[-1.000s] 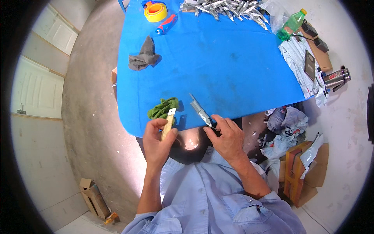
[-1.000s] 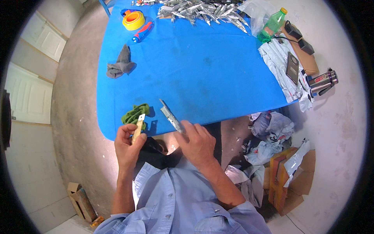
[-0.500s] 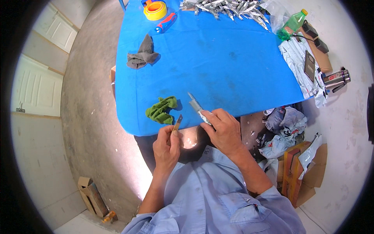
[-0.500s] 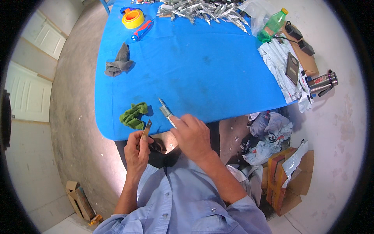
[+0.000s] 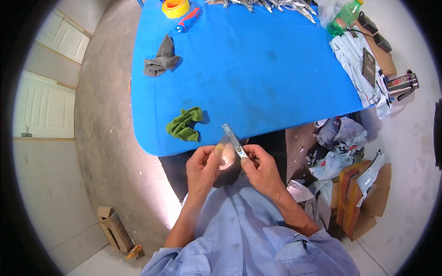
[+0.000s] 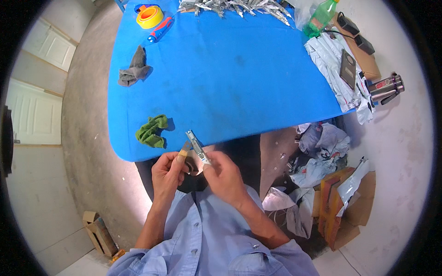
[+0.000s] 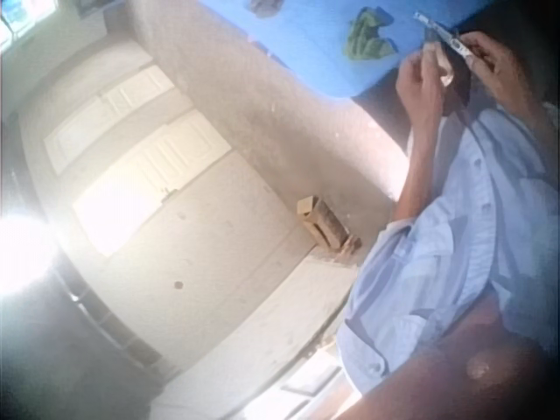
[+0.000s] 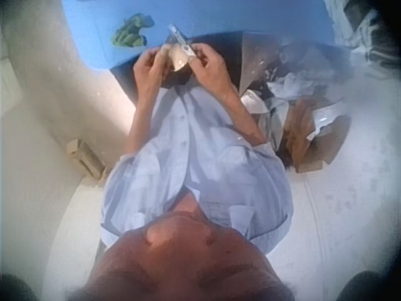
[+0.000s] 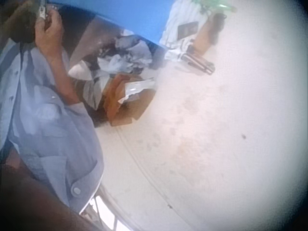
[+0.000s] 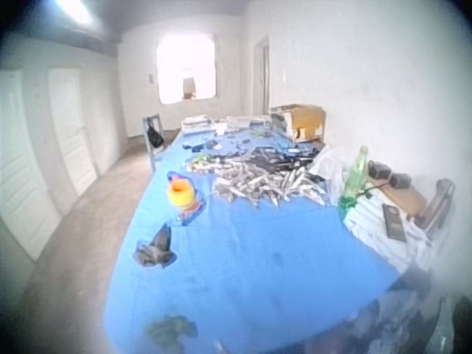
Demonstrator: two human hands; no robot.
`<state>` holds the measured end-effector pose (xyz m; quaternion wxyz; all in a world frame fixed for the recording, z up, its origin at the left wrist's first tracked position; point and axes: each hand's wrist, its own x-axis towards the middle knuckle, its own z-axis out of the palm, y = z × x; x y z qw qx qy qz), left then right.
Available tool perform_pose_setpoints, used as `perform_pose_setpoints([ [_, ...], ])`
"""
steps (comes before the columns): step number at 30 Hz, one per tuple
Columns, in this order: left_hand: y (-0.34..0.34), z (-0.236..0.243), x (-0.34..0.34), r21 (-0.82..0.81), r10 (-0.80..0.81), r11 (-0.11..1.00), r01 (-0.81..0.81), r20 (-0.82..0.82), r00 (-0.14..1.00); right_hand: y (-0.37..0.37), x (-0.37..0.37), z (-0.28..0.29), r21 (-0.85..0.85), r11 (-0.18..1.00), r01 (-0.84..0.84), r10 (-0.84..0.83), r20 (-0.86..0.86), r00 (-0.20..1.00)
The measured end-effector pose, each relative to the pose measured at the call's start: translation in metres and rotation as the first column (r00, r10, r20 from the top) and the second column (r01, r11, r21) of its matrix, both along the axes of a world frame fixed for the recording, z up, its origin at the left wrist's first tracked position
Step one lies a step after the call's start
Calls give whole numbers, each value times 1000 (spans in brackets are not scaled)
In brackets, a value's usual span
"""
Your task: The person cleans and handles a metallic component by hand and with a cloth while working over a blue-covered table.
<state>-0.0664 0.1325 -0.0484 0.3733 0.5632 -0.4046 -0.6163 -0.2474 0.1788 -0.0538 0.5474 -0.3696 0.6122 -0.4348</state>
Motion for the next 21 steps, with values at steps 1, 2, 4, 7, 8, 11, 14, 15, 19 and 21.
perform_pose_setpoints([
  [1, -1, -1, -1, -3, 1, 1000, -1, 4, 1000, 0, -1, 0, 12, 1000, -5, 4, 31, 999],
  [2, -2, 0, -2, -5, -4, 1000, 4, 13, 1000, -1, -1, 0, 25, 1000, -10, 8, 63, 998],
  [4, -3, 0, -2, -10, -12, 1000, 13, 31, 999, -2, -1, 0, 44, 998, -36, 29, 150, 988],
  [7, -5, -4, -2, -18, -14, 1000, 14, 35, 999, -6, -2, 2, 79, 992, -95, 72, 251, 965],
  [8, -5, -4, -3, -23, -19, 1000, 20, 37, 999, -8, -3, 4, 91, 989, -118, 88, 280, 956],
  [11, -6, -3, -4, -32, -35, 999, 37, 42, 998, -15, -4, 16, 113, 987, -111, 76, 273, 959],
  [14, -6, -7, -4, -59, -43, 997, 46, 59, 997, -18, 2, 0, 13, 995, -100, 94, 238, 967],
  [15, -6, -8, -4, -89, -41, 995, 47, 73, 997, -19, 2, -4, 0, 995, -100, 98, 220, 971],
  [19, -11, -13, -4, -115, -55, 991, 63, 70, 996, -20, 3, -13, -29, 996, -79, 83, 193, 978],
  [21, -13, -12, -3, -122, -65, 990, 73, 65, 996, -20, 4, -13, -28, 997, -71, 76, 202, 977],
])
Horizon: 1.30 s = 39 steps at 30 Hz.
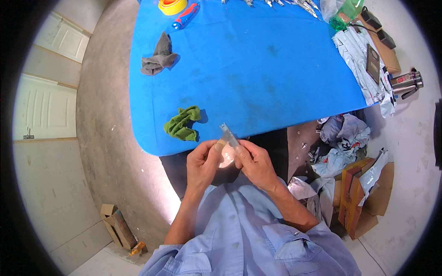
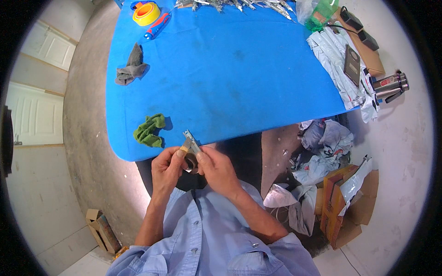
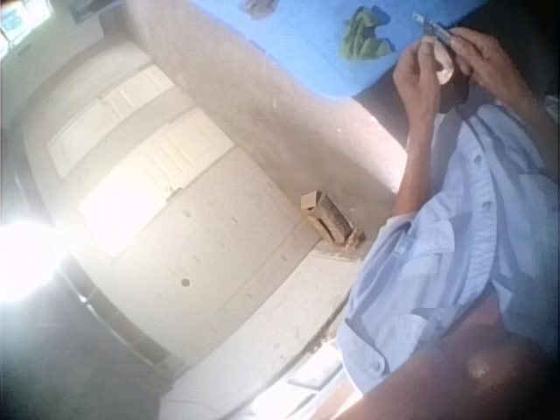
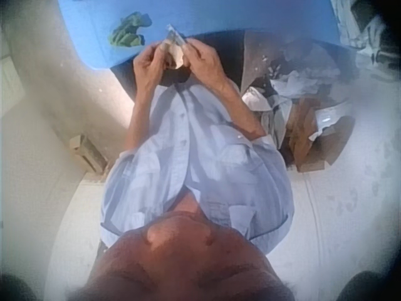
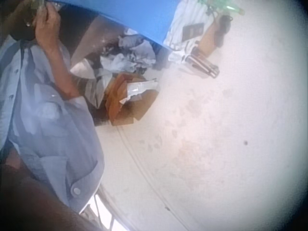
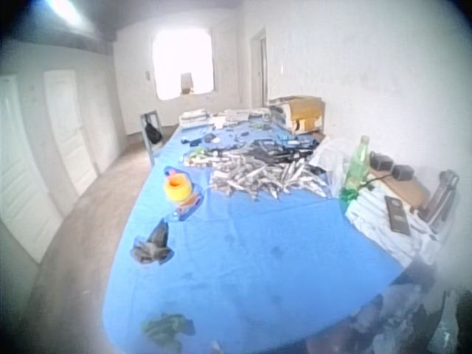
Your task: The person cleans and handles a metallic component by hand and with a cloth while working over a blue-covered table.
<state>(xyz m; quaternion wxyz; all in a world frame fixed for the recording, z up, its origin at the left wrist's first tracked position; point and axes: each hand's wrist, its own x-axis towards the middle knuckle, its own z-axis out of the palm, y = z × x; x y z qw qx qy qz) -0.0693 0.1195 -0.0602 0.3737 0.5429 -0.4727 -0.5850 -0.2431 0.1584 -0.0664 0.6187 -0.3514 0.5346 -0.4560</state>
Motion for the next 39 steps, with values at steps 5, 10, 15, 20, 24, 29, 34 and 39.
perform_pose_setpoints([
  [5, -1, -2, -2, -28, 6, 1000, -6, -14, 1000, -1, 2, 4, 21, 1000, 22, -23, 52, 998],
  [10, 0, -3, -3, -19, 19, 1000, -20, -26, 999, -1, 1, 4, 30, 999, 17, -19, 65, 998],
  [15, -2, -4, 0, -2, -14, 1000, 14, -35, 999, -1, 2, 2, 27, 999, 34, -36, 62, 997],
  [20, -2, -1, -1, 44, 11, 999, -8, -56, 998, -1, 3, 3, 44, 998, 39, -43, 76, 996],
  [24, -2, 1, -5, 37, -2, 999, 4, -45, 999, -1, 2, 3, 28, 999, 39, -41, 63, 997],
  [29, -2, -4, -7, -11, -17, 1000, 17, -50, 999, -1, 2, 1, 20, 999, 44, -45, 57, 997],
  [34, -2, -4, -7, 7, 15, 1000, -15, -63, 998, -2, 3, 4, 29, 998, 48, -50, 65, 997],
  [39, -3, -2, -4, -21, -19, 1000, 18, -27, 999, -2, 3, 3, 19, 998, 51, -52, 56, 997],
])
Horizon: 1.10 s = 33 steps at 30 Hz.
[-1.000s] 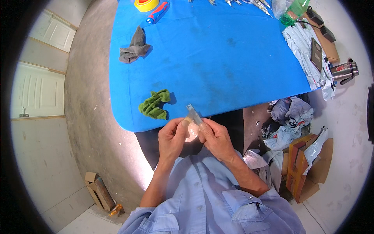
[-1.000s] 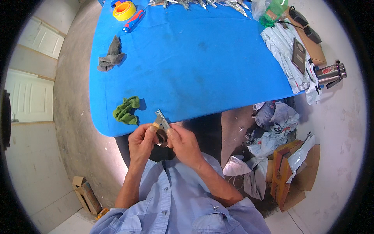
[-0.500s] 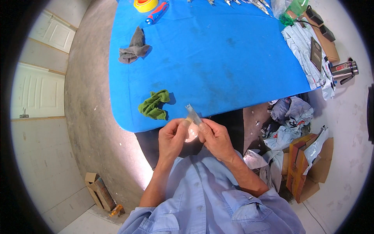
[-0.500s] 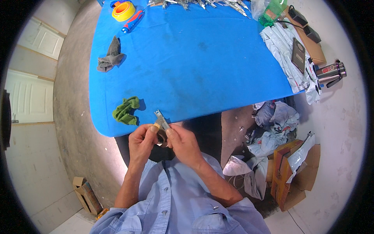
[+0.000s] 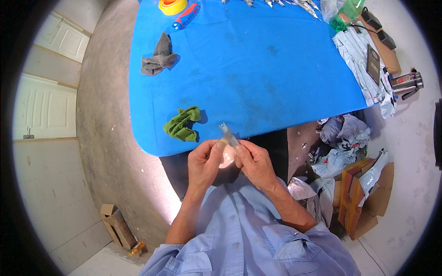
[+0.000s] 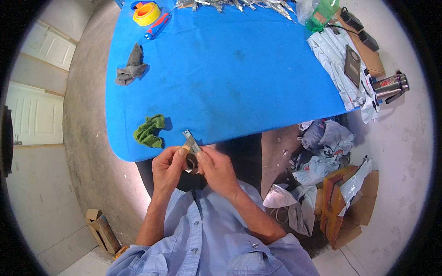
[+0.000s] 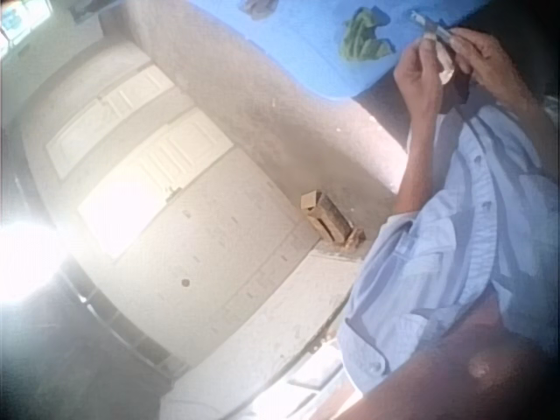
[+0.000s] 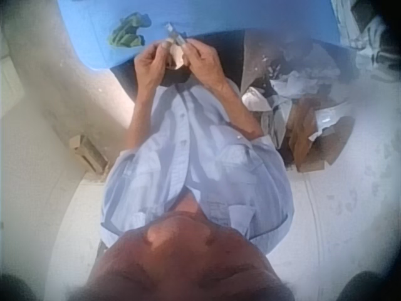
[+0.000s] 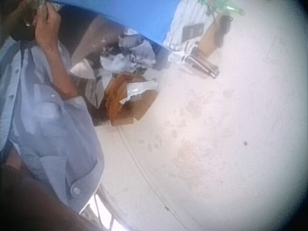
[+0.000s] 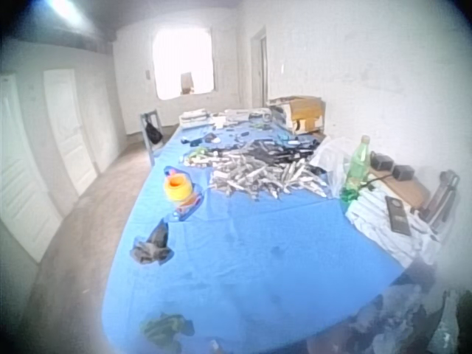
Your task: The person cleans and handles a metallic component by hand and with a cloth while working over a blue-covered table.
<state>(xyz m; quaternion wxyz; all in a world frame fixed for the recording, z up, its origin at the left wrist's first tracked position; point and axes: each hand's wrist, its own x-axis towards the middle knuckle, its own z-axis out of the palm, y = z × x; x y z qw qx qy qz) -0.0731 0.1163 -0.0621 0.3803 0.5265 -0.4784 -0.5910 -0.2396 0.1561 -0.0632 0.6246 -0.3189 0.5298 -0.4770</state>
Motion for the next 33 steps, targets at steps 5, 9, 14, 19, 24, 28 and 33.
perform_pose_setpoints([
  [5, -1, 4, -1, -84, -3, 996, 13, 118, 993, 1, 0, 0, 12, 1000, 0, 0, 4, 1000],
  [9, -4, 14, 1, -291, -36, 947, 133, 316, 948, 1, 2, -7, -84, 996, 3, -9, -72, 997],
  [14, -9, 14, 2, -415, -4, 890, 186, 402, 916, 1, 4, 2, -113, 994, -1, -21, -194, 981],
  [19, -14, 17, 5, -470, 13, 855, 220, 442, 897, -1, 4, 9, -137, 991, -5, -29, -245, 969],
  [24, -12, 17, 6, -446, 2, 870, 208, 425, 905, 2, 5, 7, -128, 992, -3, -37, -308, 951],
  [28, -17, 15, 11, -459, 54, 868, 189, 466, 883, 1, 7, 6, -139, 990, -4, -46, -359, 932],
  [33, -13, 21, 10, -369, -43, 909, 194, 380, 924, 2, 7, 5, -144, 990, 3, -56, -361, 931],
])
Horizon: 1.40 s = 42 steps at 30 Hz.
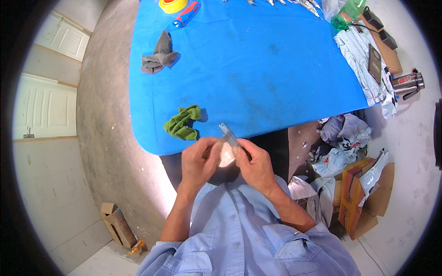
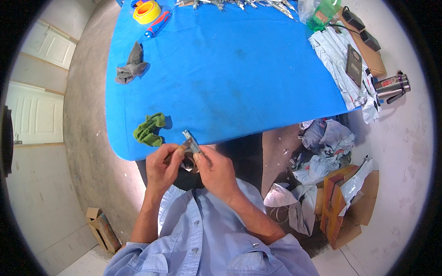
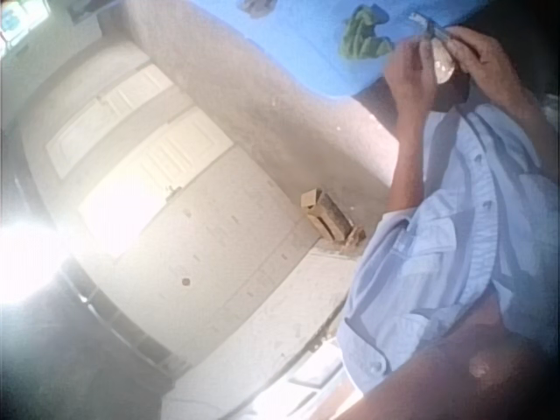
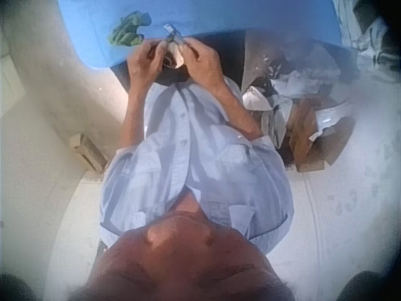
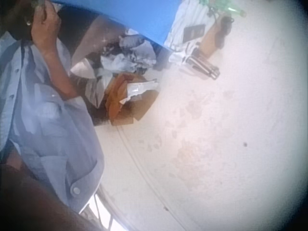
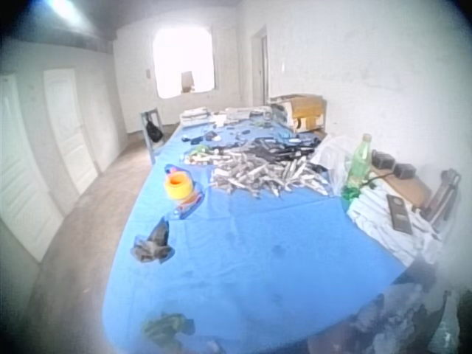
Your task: The person cleans and handles a metallic component by hand and with a cloth while working over a blue-covered table.
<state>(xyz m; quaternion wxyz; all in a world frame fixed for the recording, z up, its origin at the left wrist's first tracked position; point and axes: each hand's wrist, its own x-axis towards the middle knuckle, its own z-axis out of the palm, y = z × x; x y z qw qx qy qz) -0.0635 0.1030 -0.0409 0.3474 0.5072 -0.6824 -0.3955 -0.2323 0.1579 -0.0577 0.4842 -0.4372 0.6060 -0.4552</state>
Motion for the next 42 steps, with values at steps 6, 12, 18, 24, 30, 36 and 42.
perform_pose_setpoints([
  [6, -4, 0, 0, -78, 3, 997, 3, 71, 997, 0, 0, 2, 13, 1000, 3, -3, -1, 1000],
  [12, -1, 0, 0, -86, -1, 996, 6, 55, 998, 0, 1, 7, 15, 1000, 9, -9, 21, 1000],
  [18, -5, 1, 1, -106, 31, 994, -22, 81, 996, -1, 1, 5, 18, 1000, 7, -7, -6, 1000],
  [24, 0, 2, -1, -119, -12, 993, 18, 54, 998, -1, 3, 4, -22, 1000, 13, -13, -11, 1000],
  [30, -6, 3, 1, -118, 20, 993, -12, 73, 997, -1, 1, 2, 14, 1000, 10, -10, 12, 1000],
  [36, 3, -5, -2, -108, 1, 994, 5, 50, 999, 0, 1, 4, 54, 998, 20, -22, 28, 999],
  [42, -6, 3, 3, -141, 29, 990, -16, 89, 996, -2, -1, 5, 70, 998, 0, -1, 9, 1000],
])
